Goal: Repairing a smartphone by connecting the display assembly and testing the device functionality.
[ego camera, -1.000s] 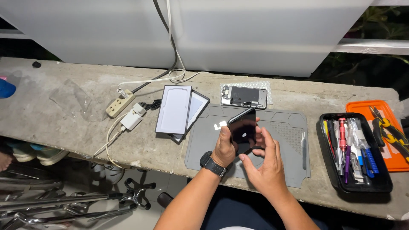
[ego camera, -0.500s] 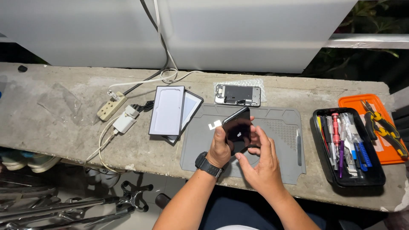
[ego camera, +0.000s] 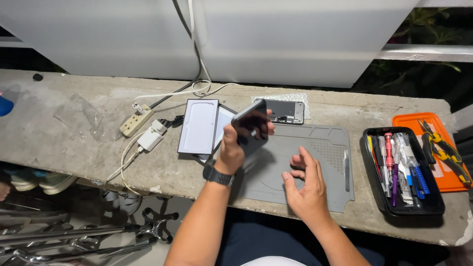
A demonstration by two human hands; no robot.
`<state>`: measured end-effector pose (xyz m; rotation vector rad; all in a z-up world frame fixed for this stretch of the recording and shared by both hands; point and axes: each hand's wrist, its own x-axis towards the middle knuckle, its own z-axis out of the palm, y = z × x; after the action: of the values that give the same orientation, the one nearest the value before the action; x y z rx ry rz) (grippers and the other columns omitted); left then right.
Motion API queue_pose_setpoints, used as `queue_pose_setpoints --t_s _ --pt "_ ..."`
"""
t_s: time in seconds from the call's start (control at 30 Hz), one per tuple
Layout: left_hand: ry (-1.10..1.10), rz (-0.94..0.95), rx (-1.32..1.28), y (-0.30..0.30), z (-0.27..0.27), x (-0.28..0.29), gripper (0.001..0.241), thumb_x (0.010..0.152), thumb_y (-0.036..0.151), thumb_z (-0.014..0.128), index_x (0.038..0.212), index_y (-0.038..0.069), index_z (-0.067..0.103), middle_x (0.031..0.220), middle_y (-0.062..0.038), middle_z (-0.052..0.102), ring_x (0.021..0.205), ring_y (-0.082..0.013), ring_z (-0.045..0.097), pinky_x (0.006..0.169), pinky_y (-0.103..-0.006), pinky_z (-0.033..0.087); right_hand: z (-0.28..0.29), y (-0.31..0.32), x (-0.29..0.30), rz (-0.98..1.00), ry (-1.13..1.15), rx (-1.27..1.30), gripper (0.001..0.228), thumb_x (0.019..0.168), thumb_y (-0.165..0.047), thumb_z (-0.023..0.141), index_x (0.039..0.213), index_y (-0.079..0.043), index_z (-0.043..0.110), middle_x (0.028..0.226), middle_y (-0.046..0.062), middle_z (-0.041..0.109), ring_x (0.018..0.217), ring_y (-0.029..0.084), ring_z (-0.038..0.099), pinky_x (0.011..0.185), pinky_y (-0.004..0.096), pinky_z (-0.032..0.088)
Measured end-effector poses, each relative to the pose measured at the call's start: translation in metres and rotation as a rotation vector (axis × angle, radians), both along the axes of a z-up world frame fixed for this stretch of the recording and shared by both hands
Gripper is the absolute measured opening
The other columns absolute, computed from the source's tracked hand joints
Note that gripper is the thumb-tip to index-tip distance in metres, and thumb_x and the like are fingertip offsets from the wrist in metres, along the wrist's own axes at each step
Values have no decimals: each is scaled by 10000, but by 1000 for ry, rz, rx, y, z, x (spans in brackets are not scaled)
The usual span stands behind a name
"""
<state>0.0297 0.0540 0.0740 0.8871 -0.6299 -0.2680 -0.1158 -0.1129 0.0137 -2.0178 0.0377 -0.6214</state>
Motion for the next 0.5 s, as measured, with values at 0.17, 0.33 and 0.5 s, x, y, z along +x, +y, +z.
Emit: queue_pose_setpoints --t_s 0.17,0.33,0.5 --pt "-4 16 -53 3 -19 45 892 996 783 602 1322 -46 653 1335 -234 724 1134 -311 769 1021 -421 644 7 4 -1 -1 29 -88 496 975 -145 713 1460 -58 656 1311 129 650 1144 235 714 971 355 647" --pt "-57 52 37 -11 -10 63 973 1007 771 597 1391 -121 659 1261 -195 762 1071 -264 770 994 -400 653 2 6 8 19 26 -277 347 953 -152 734 1293 -91 768 1208 97 703 1121 256 706 994 406 568" --pt "-136 39 180 -26 -10 85 964 1008 831 450 1341 -35 709 1031 -120 778 934 -214 732 874 -341 586 14 2 27 173 162 -511 243 999 -165 689 1211 -127 801 1085 76 706 1059 325 624 887 478 566"
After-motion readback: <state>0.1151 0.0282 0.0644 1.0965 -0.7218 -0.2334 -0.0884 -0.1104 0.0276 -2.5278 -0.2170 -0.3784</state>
